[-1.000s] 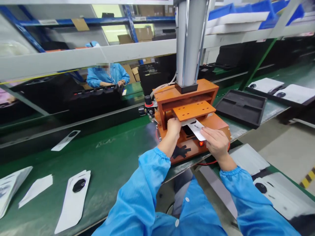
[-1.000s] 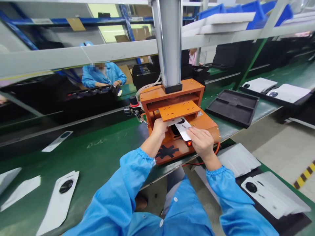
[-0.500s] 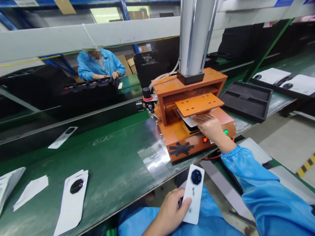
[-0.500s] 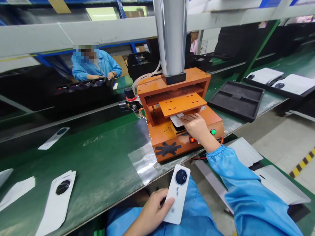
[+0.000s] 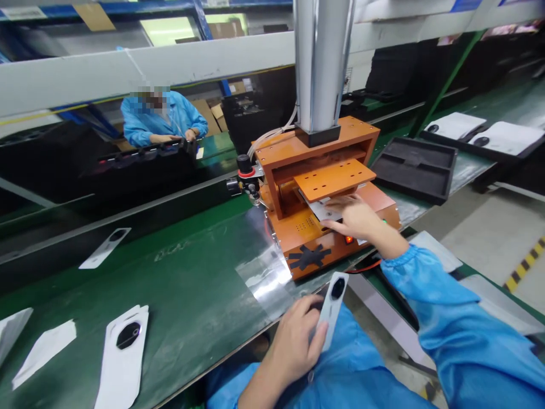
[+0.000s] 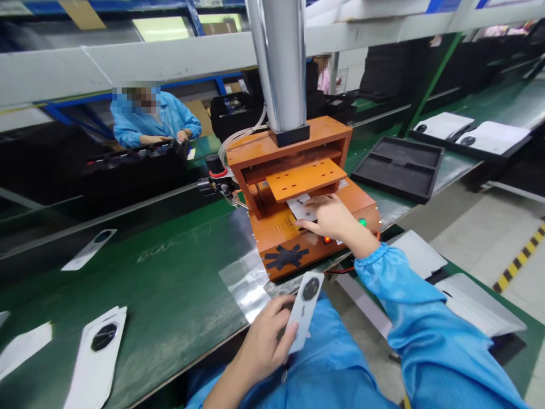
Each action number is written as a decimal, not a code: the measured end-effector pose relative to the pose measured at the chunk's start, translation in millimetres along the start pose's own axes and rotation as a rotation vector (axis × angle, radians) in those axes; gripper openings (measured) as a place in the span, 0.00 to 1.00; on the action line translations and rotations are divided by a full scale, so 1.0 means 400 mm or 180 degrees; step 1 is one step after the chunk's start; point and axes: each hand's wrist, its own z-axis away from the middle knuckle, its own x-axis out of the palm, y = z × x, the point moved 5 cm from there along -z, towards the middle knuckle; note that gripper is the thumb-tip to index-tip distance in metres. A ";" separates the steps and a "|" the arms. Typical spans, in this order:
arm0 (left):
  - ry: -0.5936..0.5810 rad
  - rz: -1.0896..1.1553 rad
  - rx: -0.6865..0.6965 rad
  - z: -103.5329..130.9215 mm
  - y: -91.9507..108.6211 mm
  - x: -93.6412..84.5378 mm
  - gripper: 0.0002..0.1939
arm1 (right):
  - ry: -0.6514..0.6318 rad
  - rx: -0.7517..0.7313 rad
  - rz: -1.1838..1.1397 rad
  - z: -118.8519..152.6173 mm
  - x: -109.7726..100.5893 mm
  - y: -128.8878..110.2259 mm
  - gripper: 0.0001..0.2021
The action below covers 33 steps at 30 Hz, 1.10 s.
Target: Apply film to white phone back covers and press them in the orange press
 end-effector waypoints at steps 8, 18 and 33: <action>0.0331 -0.1134 0.0315 -0.085 -0.043 -0.008 0.10 | 0.2046 0.1843 0.0200 0.391 0.063 0.016 0.22; 0.0473 -0.1272 0.0097 -0.094 -0.053 -0.012 0.10 | 0.1254 0.1713 0.0452 0.456 0.082 0.133 0.27; 0.1032 -0.1686 0.2595 -0.018 0.120 0.078 0.07 | -0.0259 0.1432 -0.4508 0.562 0.047 -0.197 0.26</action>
